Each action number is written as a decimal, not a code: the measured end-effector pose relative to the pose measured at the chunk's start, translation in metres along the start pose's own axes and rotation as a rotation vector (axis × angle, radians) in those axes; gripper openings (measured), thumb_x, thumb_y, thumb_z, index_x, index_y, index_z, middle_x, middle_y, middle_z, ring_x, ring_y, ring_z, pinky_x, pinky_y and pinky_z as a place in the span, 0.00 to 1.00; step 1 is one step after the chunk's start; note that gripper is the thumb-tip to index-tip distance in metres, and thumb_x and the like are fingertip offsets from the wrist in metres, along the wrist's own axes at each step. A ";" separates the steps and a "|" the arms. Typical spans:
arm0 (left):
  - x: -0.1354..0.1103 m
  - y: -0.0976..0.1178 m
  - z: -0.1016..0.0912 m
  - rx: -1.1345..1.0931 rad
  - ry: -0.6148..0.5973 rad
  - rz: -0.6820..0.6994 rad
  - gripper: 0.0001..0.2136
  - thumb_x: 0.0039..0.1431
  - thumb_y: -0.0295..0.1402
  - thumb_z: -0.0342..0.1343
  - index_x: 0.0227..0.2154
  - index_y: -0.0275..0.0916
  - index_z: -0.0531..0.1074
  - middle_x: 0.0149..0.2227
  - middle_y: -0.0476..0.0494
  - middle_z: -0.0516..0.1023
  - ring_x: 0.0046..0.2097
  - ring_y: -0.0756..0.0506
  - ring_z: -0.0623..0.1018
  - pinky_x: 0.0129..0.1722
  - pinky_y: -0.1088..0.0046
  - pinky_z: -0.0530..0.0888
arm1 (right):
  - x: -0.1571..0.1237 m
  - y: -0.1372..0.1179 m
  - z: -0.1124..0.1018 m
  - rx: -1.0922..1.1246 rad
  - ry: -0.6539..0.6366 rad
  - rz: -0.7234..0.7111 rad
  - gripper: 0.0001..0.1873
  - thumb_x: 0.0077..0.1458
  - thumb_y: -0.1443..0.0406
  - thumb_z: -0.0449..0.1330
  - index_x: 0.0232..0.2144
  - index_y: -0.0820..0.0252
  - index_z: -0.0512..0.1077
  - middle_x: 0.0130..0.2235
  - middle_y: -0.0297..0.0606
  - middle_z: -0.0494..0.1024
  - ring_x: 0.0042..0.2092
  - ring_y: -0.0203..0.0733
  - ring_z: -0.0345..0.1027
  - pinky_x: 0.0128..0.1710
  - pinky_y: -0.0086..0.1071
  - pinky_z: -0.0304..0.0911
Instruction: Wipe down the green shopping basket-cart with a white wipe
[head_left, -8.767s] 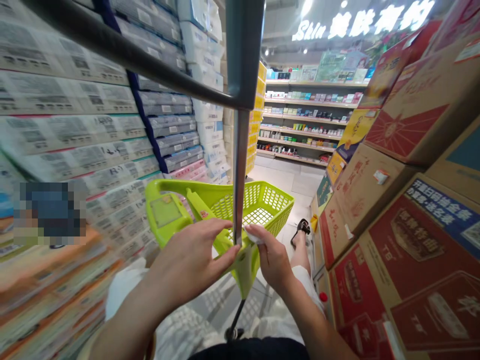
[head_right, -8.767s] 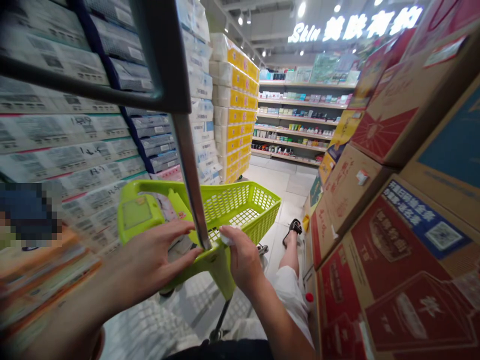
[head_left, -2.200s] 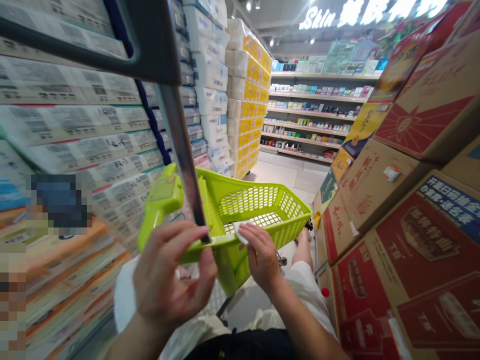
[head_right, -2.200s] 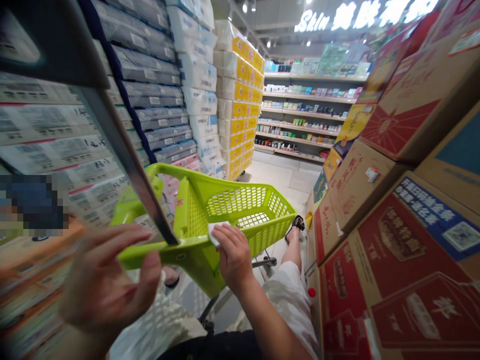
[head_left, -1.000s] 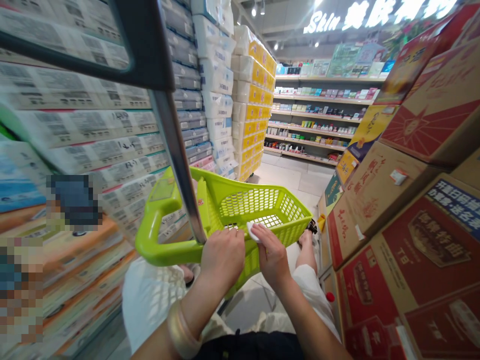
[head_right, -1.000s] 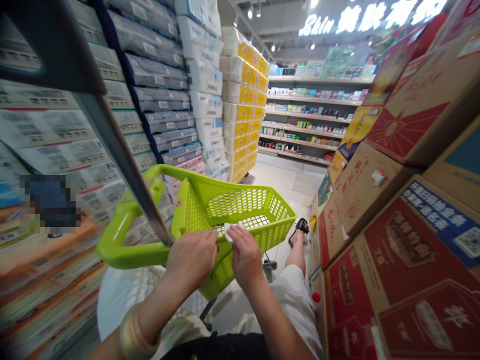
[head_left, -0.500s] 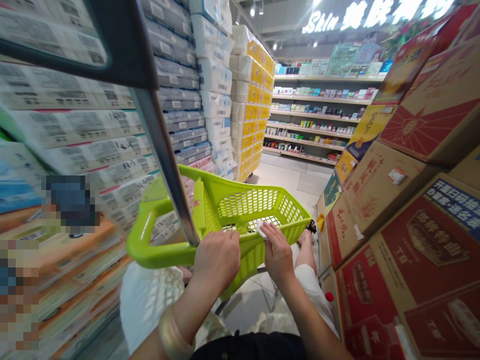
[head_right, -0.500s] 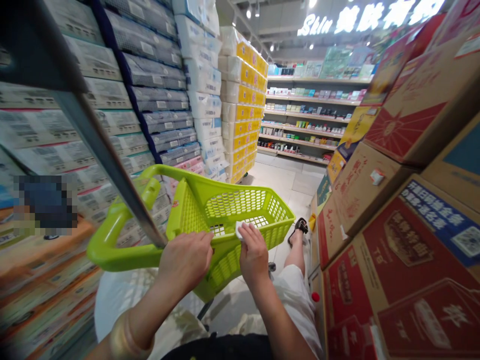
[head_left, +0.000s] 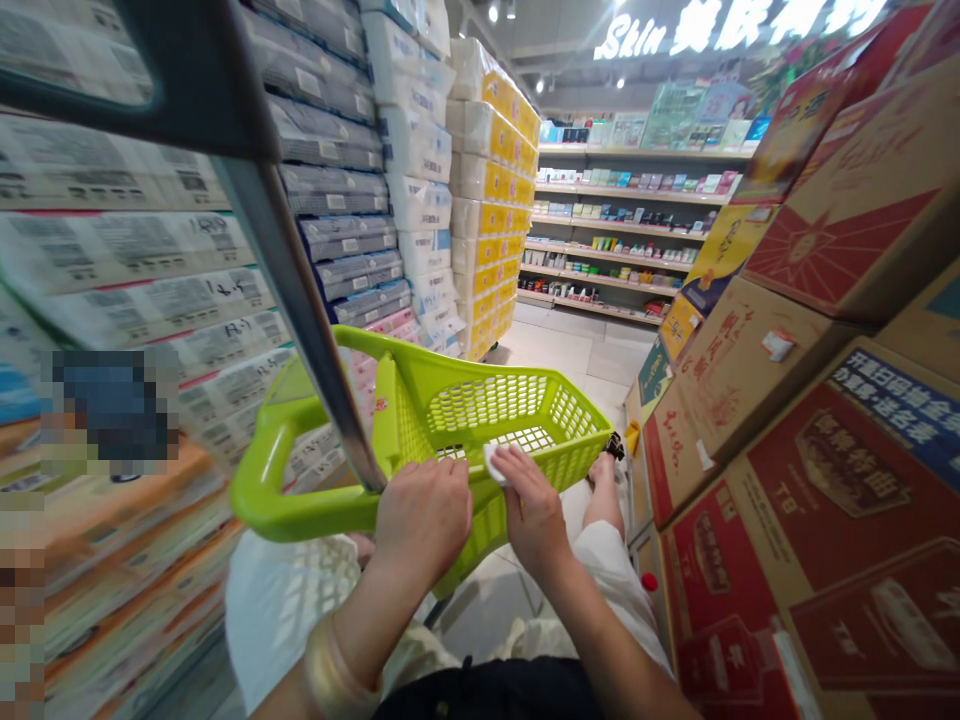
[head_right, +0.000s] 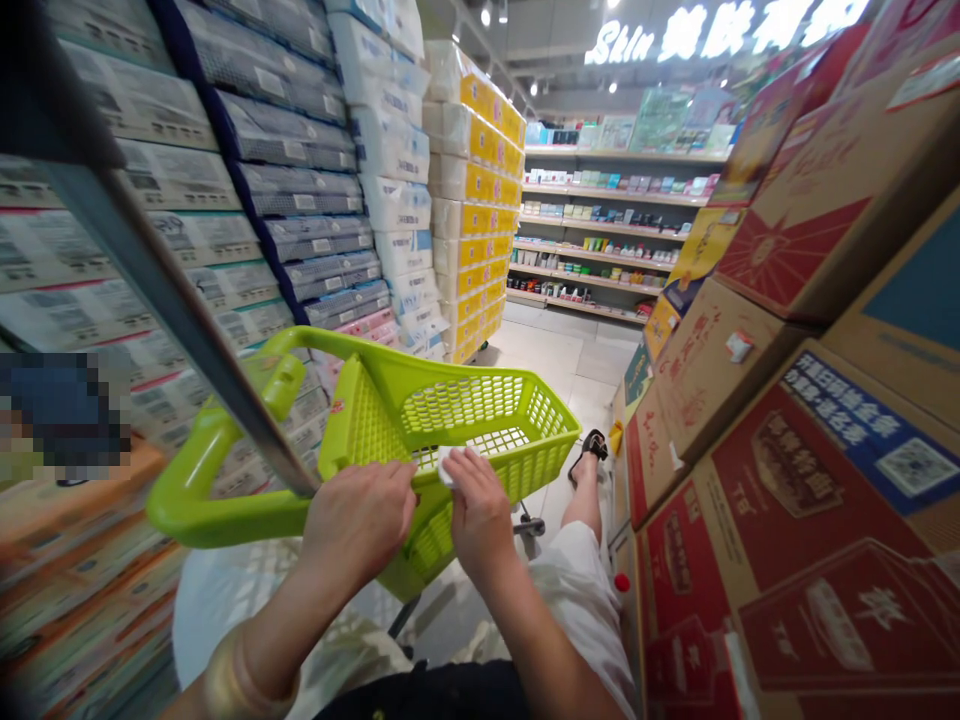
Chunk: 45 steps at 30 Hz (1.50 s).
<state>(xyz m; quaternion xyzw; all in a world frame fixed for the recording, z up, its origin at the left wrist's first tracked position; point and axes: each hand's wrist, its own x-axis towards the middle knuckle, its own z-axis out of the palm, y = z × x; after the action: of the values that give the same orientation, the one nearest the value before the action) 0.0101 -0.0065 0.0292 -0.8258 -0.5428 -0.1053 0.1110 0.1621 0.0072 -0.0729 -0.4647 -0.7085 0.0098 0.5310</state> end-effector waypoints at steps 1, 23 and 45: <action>0.000 0.000 -0.001 0.000 -0.001 0.003 0.11 0.58 0.25 0.46 0.33 0.37 0.75 0.31 0.39 0.79 0.37 0.37 0.77 0.36 0.61 0.67 | 0.000 -0.005 0.001 0.030 -0.036 -0.039 0.23 0.61 0.72 0.49 0.54 0.53 0.72 0.55 0.40 0.76 0.60 0.45 0.66 0.61 0.47 0.62; -0.002 -0.001 -0.001 0.036 0.083 0.000 0.11 0.57 0.27 0.47 0.30 0.37 0.76 0.29 0.39 0.79 0.34 0.37 0.78 0.35 0.63 0.68 | -0.003 0.004 -0.004 -0.121 0.007 0.060 0.21 0.60 0.72 0.49 0.51 0.53 0.74 0.54 0.40 0.77 0.60 0.46 0.66 0.60 0.49 0.60; -0.003 -0.005 0.001 0.079 0.109 0.005 0.13 0.58 0.27 0.46 0.28 0.39 0.76 0.26 0.40 0.79 0.33 0.37 0.78 0.33 0.64 0.67 | -0.003 0.003 -0.002 -0.116 0.042 0.100 0.21 0.60 0.72 0.49 0.50 0.54 0.74 0.53 0.41 0.77 0.59 0.48 0.67 0.59 0.50 0.62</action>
<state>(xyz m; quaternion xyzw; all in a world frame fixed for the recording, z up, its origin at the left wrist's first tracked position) 0.0043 -0.0071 0.0281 -0.8151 -0.5378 -0.1283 0.1729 0.1652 0.0061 -0.0755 -0.5297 -0.6724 -0.0145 0.5168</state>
